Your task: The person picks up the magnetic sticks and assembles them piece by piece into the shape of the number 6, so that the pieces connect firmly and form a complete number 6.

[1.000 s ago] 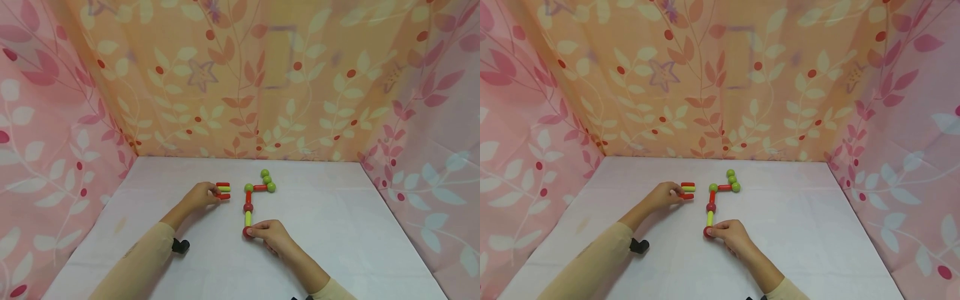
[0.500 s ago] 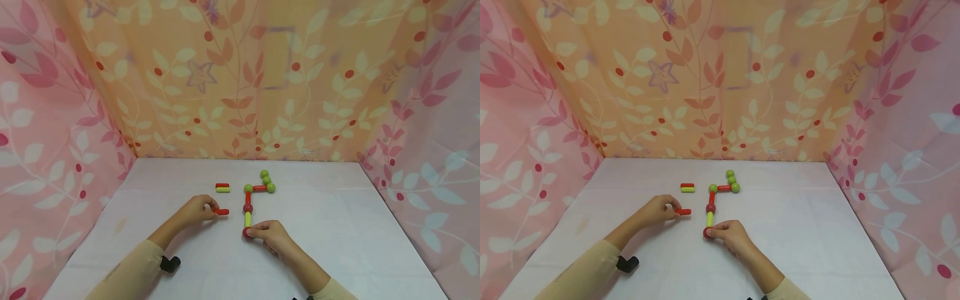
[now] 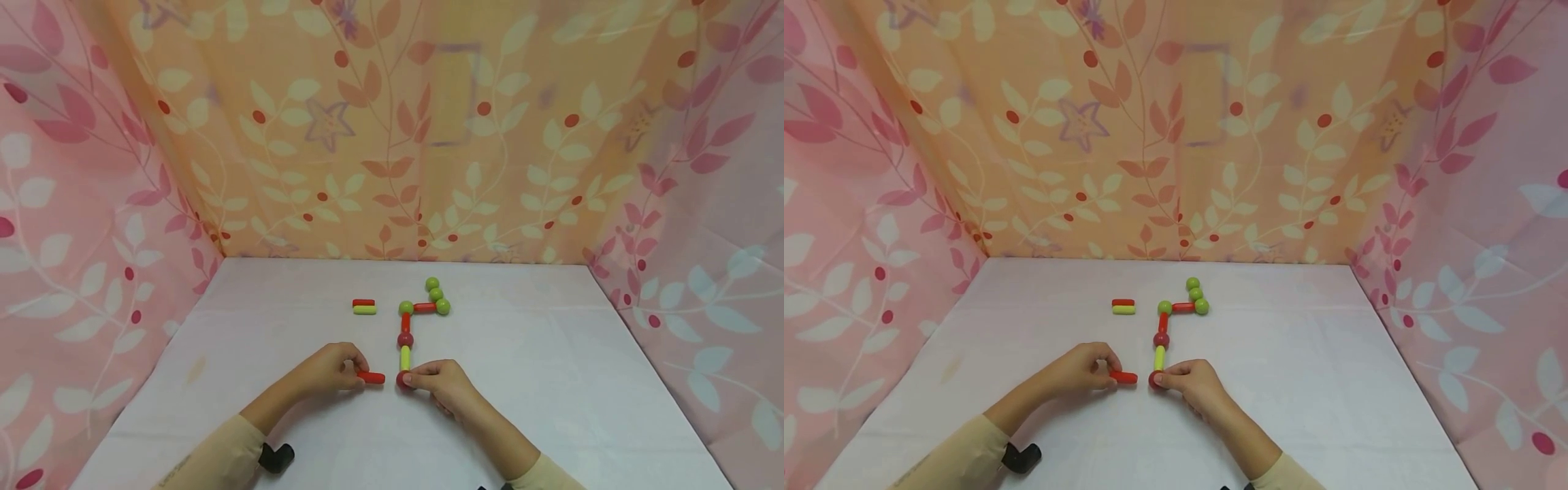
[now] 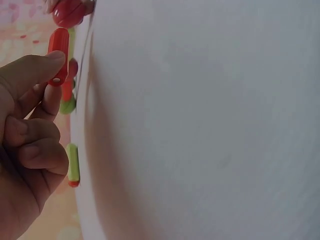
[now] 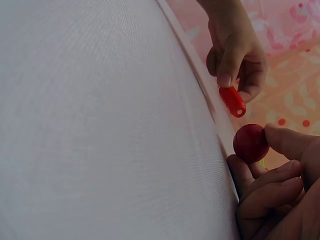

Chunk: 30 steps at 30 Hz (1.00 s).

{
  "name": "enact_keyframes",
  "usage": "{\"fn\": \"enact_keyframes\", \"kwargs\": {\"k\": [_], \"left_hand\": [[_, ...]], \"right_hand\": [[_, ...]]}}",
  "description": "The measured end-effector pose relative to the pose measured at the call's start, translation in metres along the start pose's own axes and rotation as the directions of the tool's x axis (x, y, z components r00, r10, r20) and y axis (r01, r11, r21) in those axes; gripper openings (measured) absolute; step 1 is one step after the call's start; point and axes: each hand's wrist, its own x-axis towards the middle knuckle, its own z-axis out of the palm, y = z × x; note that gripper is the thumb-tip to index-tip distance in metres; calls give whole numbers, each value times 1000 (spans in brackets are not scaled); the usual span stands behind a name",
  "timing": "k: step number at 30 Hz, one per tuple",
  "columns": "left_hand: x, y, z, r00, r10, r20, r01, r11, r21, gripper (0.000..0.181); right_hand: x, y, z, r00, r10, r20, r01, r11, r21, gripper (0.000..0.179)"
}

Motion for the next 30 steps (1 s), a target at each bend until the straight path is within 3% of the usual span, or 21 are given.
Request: {"fn": "enact_keyframes", "kwargs": {"k": [16,30], "left_hand": [[3,22,35,996,48,73,-48,999,-1,18],[11,34,47,995,-18,100,26,997,-75,18]], "right_hand": [[0,1,-1,1000,-18,14,18,999,32,33],[2,3,0,1000,-19,5,19,999,36,33]]}}
